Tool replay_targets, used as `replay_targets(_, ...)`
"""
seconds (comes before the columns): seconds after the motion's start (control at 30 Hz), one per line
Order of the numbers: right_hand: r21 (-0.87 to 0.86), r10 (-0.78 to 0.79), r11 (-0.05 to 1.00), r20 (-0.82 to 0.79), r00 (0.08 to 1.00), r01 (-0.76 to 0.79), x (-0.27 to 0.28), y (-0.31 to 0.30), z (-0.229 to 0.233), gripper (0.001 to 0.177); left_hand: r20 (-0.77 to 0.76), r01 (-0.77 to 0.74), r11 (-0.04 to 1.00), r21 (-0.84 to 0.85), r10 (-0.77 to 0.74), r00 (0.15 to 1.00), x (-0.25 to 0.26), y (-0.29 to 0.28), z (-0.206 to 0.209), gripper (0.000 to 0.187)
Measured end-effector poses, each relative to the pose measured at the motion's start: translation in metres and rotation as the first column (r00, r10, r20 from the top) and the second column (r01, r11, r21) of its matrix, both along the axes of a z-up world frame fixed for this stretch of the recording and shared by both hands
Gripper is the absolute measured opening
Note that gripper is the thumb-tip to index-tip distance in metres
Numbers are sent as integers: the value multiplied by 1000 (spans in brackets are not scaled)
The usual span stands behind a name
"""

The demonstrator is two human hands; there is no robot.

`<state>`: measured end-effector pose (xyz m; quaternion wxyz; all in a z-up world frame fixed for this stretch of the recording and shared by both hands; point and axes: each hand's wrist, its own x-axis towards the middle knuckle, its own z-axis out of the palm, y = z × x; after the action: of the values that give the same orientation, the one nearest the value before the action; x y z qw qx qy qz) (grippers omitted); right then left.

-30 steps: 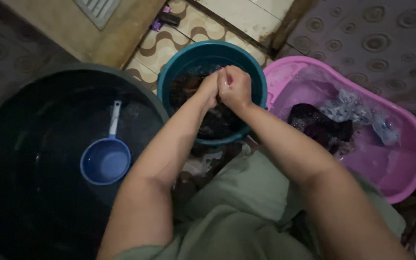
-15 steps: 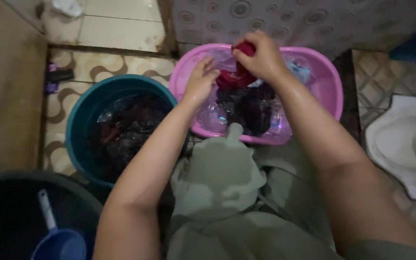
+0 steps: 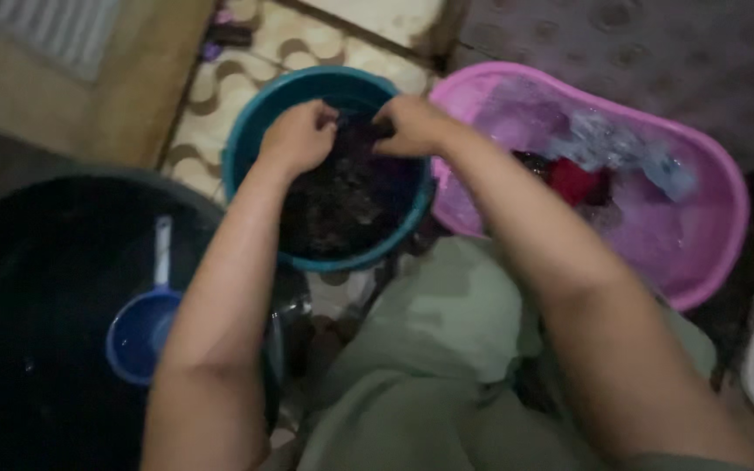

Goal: The person washes clothes by hand in a pink basin filled with soapy water. They use scissors to cut open a package of detergent and then proceed to scrub and rinse various garments, transferring them between a pink basin and a blue bucket.

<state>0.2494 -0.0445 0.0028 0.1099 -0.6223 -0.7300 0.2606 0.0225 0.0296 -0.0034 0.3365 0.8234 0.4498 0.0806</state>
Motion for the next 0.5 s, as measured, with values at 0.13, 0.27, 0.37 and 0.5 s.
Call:
replay_targets(0.13,-343,277,925,316,908,-163,-117,27,-39,113,-225,-159,985,-63,141,964,-46,3,-25,36)
replay_targets(0.27,-138,134,989,637,759,-58,-169,20,-87,117,-314,-193,979,-65,164,935,-47,7,-31,39)
replay_targets(0.37,-194,202,976,622,756,-102,-157,22,-104,121,-221,-164,986,-12,157,963,-37,2,-26,37)
replay_targets(0.5,-172,182,979,491,852,-110,-141,22,-125,118,-246,-189,982,-25,177,953,-43,0,-28,44)
